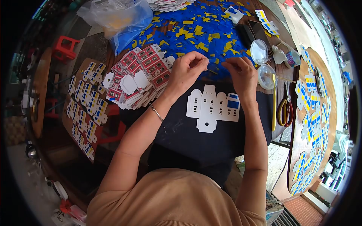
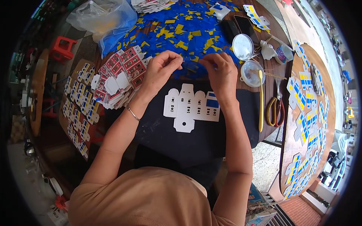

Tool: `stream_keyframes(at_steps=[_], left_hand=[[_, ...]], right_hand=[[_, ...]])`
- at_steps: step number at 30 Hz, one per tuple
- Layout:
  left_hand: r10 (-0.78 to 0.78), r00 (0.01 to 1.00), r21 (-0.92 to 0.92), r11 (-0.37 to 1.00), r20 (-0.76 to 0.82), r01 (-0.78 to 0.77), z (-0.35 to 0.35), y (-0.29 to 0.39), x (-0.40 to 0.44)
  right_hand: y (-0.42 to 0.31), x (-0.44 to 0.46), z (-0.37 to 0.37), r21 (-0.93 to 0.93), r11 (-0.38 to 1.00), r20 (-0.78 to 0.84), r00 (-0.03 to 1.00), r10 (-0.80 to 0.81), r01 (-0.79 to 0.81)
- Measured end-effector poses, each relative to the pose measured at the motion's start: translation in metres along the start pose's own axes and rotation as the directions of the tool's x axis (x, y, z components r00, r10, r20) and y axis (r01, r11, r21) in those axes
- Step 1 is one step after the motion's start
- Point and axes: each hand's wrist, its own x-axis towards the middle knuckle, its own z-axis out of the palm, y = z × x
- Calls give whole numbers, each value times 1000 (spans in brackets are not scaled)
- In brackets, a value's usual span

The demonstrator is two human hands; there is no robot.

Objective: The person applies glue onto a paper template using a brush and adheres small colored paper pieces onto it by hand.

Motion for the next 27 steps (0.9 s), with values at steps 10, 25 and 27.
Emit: stream_keyframes(at_steps=[10, 25, 27], left_hand=[[11, 1000, -4, 1000, 13, -11, 1, -1, 0], [8, 998, 74, 997, 69, -13, -4, 12, -12], [84, 994, 177, 980, 64, -94, -10, 17, -19]], right_hand=[[4, 1, 3, 21, 997, -104, 992, -68, 71], [-20, -8, -15, 371, 840, 291, 909, 299, -395], [-19, -13, -22, 333, 797, 368, 847, 383, -505]])
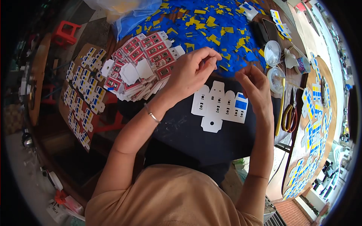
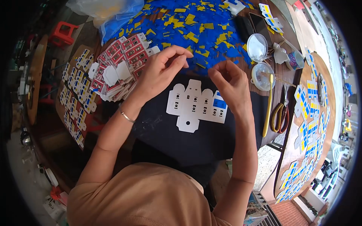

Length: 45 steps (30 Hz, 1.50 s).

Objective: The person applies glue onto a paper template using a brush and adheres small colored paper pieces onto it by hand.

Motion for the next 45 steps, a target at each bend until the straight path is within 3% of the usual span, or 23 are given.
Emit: stream_keyframes(at_steps=[3, 7, 11, 19, 41, 45], left_hand=[[288, 957, 299, 911, 34, -285, -14, 3, -16], [484, 864, 349, 793, 140, -500, -17, -13, -32], [483, 844, 401, 744, 232, -535, -21, -14, -38], [488, 805, 449, 669, 336, -593, -19, -18, -36], [446, 802, 470, 652, 398, -595, -13, -18, -34], [450, 801, 469, 651, 395, -597, -12, -18, -34]], right_hand=[[2, -12, -3, -56, 992, 128, 985, 120, -113], [1, -22, 8, -102, 980, 147, 972, 185, -171], [-3, -24, 14, -107, 963, 140, 955, 261, -248], [1, -26, 23, -142, 969, 96, 972, 216, -201], [3, -26, 23, -218, 970, 88, 988, 128, -107], [-1, -28, 12, -79, 991, -1, 994, 111, -110]])
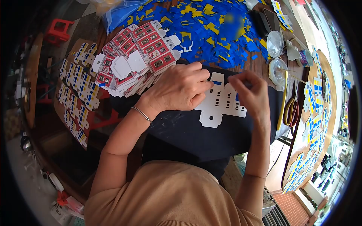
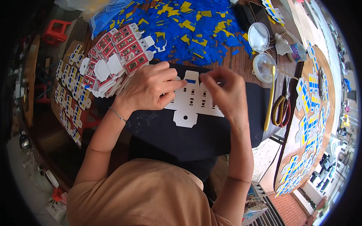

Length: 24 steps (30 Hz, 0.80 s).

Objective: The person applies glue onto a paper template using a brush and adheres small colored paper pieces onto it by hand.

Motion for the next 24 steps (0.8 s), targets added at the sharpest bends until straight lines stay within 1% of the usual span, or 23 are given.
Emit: stream_keyframes(at_steps=[2, 6, 9, 13, 14, 16, 18, 19, 20, 21, 22, 23, 24], left_hand=[[1, 1000, -6, 1000, -6, -1, 1, 0, 0], [-2, 1000, -11, 1000, -7, 2, -1, 0, 0], [5, 999, -15, 1000, -36, -6, 1, -1, 0], [12, 995, -37, 999, -99, -16, -2, 2, 3], [7, 993, -42, 999, -119, -12, -4, 2, 3], [-4, 987, -46, 999, -162, -3, -7, 0, 3], [-56, 942, -35, 998, -331, 47, -1, -5, 6], [-78, 906, -30, 997, -416, 72, 0, -7, 8], [-118, 880, -60, 993, -461, 102, -4, -7, 9], [-171, 860, -97, 985, -481, 142, -3, -9, 8], [-225, 837, -136, 974, -499, 181, 1, -13, 5], [-279, 811, -177, 960, -514, 218, 0, -14, 5], [-318, 802, -172, 948, -506, 267, -1, -13, 4]], right_hand=[[0, -1, -10, 130, 991, -66, 998, 19, -11], [11, 3, -19, 211, 976, -216, 976, -16, 62], [9, 7, -20, 209, 973, -315, 949, -28, 99], [20, 13, -24, 172, 965, -362, 924, -125, 198], [20, 13, -26, 124, 977, -366, 923, -115, 171], [29, 19, -25, -116, 953, -419, 857, -301, 279], [30, 21, -21, -332, 876, -406, 785, -468, 351], [29, 22, -19, -348, 871, -387, 793, -471, 348], [29, 22, -17, -365, 865, -368, 800, -473, 344], [31, 24, -15, -383, 859, -349, 809, -474, 339], [39, 29, -15, -402, 834, -309, 802, -511, 377], [37, 31, -16, -429, 818, -287, 801, -526, 384], [35, 32, -16, -454, 802, -264, 802, -536, 388]])
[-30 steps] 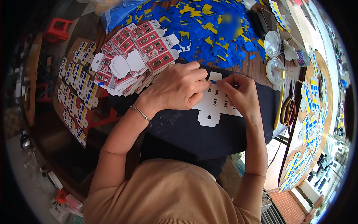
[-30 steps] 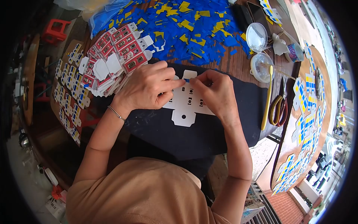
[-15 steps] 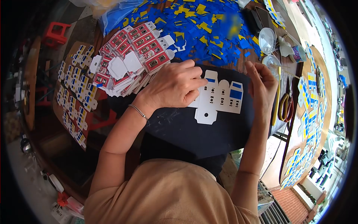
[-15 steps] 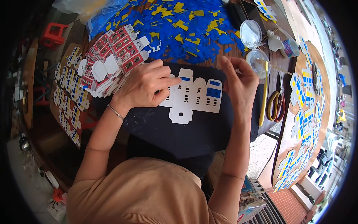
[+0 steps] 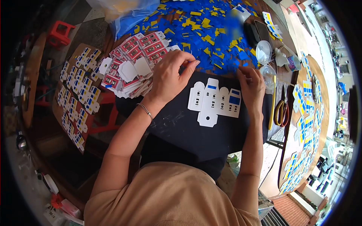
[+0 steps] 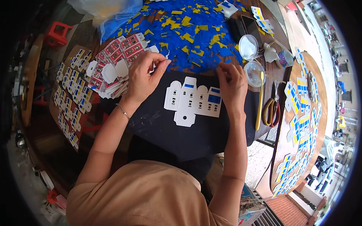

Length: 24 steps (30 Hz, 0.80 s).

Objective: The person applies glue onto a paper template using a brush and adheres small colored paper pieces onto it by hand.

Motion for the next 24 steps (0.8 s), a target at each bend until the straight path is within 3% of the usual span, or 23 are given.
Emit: stream_keyframes(at_steps=[4, 6, 7, 9, 13, 21, 24], left_hand=[[-62, 998, 12, 998, 8, 62, -3, -4, -3], [-59, 997, 82, 995, 48, 55, -6, -12, -4], [-76, 997, 14, 997, -1, 76, -5, -13, -4], [-114, 989, -126, 987, -98, 102, -3, -7, 0], [-200, 976, -166, 969, -84, 185, -6, -3, 0], [-164, 982, -137, 979, -87, 152, -3, -6, -1], [-174, 981, -145, 976, -88, 160, -3, -7, -1]], right_hand=[[-7, 11, 2, -85, 975, 50, 978, -203, 207], [-17, 15, 5, 17, 997, 97, 992, -77, 76], [-22, 19, 5, 66, 998, 122, 992, -18, 10], [-23, 28, 8, 42, 999, 118, 993, -9, 4], [-16, 47, 18, -39, 997, 95, 993, -69, 73], [-13, 72, 40, -218, 971, 68, 994, -82, 95], [-14, 79, 49, -287, 955, -28, 996, -82, 71]])
